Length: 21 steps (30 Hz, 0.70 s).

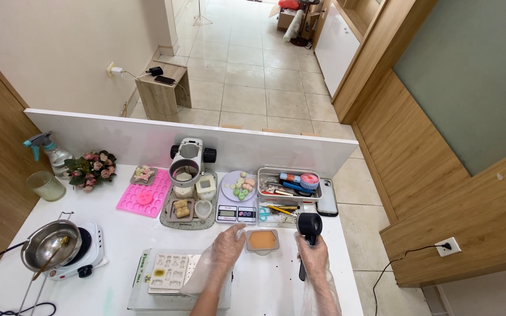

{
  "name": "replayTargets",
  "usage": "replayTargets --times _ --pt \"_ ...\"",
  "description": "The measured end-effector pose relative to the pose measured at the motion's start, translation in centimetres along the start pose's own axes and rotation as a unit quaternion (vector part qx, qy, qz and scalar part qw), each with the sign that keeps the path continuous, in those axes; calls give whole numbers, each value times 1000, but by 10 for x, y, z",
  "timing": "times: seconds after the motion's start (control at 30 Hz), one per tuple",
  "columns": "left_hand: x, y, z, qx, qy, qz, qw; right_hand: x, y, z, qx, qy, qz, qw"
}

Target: Using an infrared thermometer to check the temperature of melted wax in a container at a candle-making station.

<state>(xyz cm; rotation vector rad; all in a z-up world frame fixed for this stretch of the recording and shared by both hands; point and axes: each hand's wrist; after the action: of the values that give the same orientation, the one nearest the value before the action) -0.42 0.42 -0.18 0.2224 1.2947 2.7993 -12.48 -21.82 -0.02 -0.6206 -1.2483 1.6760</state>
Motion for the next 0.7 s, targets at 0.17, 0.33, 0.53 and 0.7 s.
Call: replayTargets --times 0.17,0.33,0.53,0.7 --pt "-2 -4 -4 -5 7 -11 1000 0 3 0 15 -1 -1 1000" --pt "0 0 1 -6 -5 -6 1000 -6 11 -1 14 7 -2 1000" --pt "-5 -10 -12 17 7 -13 1000 -2 8 0 20 12 3 1000" --pt "-3 -12 -11 21 26 -5 999 -7 26 -6 13 18 23 999"
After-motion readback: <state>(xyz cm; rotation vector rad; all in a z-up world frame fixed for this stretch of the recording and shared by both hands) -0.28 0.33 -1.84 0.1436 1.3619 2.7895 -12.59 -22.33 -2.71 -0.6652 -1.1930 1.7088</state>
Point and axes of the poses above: each hand's wrist, its own x-axis away from the middle knuckle, its own z-axis out of the back of the hand, y = z × x, and after that the axes turned 11 degrees about y, right-handed
